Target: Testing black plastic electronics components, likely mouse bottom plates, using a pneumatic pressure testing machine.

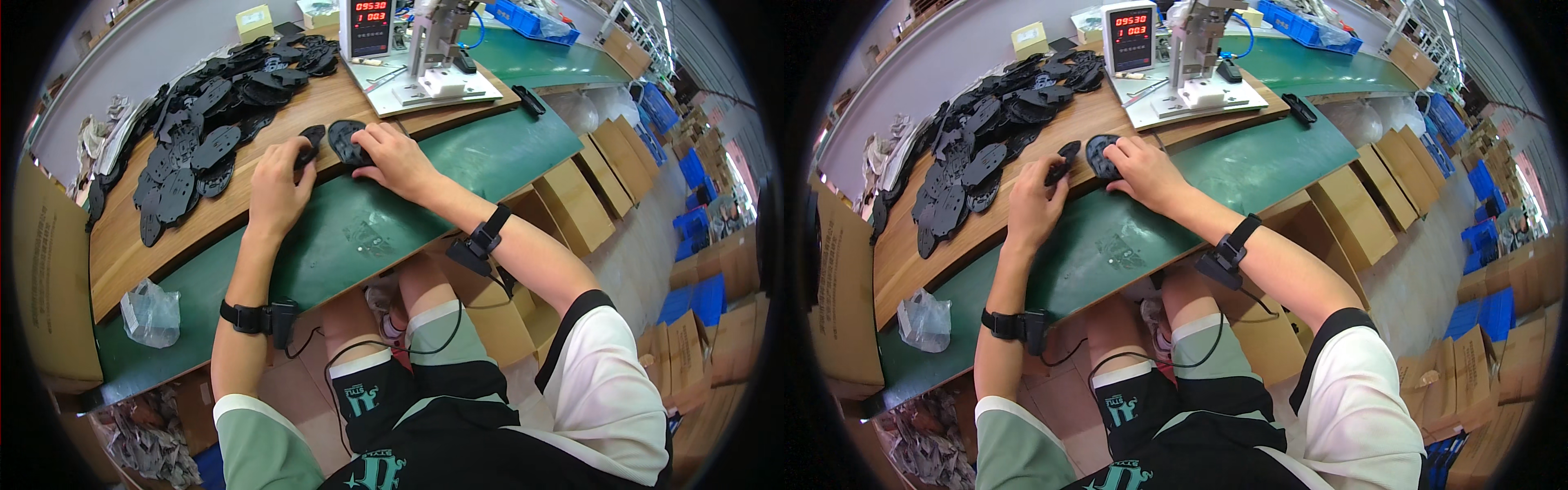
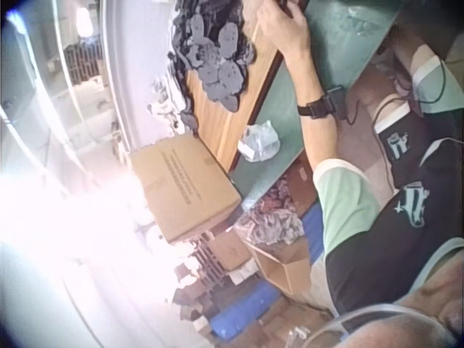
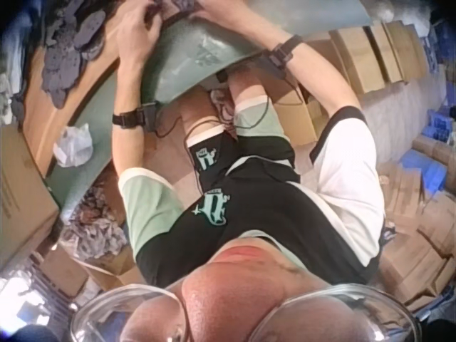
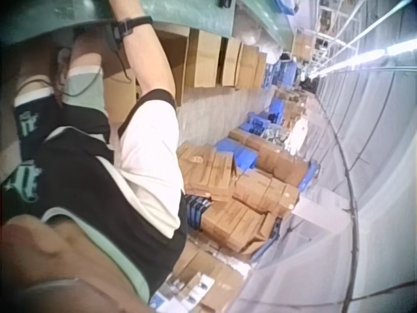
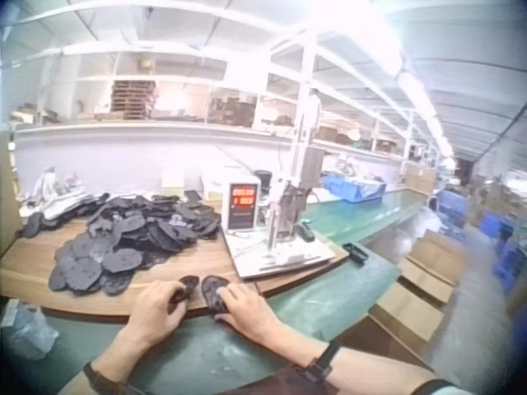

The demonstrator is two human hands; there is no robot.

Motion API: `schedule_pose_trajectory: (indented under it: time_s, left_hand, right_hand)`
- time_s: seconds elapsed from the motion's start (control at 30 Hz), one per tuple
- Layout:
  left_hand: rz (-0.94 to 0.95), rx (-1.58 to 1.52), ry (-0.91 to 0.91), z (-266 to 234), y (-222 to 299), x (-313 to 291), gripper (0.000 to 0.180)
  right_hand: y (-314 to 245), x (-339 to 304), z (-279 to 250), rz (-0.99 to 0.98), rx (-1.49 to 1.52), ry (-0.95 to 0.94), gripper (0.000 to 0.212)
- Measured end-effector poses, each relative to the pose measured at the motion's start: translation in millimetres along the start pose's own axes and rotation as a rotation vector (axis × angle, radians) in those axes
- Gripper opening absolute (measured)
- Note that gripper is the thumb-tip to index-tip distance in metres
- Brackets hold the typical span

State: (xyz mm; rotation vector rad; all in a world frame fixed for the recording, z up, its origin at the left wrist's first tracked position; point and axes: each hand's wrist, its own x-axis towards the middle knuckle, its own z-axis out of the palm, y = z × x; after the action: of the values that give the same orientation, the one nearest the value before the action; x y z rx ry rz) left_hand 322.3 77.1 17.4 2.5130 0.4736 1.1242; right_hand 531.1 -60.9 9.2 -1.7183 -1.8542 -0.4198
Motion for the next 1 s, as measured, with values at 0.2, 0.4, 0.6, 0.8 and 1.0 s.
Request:
schedule_pose_trajectory:
  time_s: [0.2,0.4,0.6,0.8,1.0]
  left_hand:
    - [-0.192,-0.053,-0.03,-0.7,1.0,0.1,0.033]
    - [-0.122,-0.064,-0.017,5.4,-13.9,-0.9,0.035]
    - [-0.117,-0.084,-0.067,2.3,-4.9,-0.7,0.038]
    - [-0.106,-0.172,-0.133,3.0,-5.2,-3.5,0.049]
    - [-0.064,-0.112,-0.15,3.0,-6.0,-3.9,0.048]
  right_hand:
    - [25.4,-16.5,-62.0,0.001,-0.166,0.086,0.028]
    - [93.0,-12.0,-103.4,0.081,-0.195,0.277,0.025]
    - [140.6,-17.9,-93.8,0.182,-0.183,0.252,0.03]
    - [167.2,-5.2,-94.6,0.254,-0.09,0.098,0.031]
    - [165.8,3.5,-101.0,0.234,-0.22,-0.045,0.03]
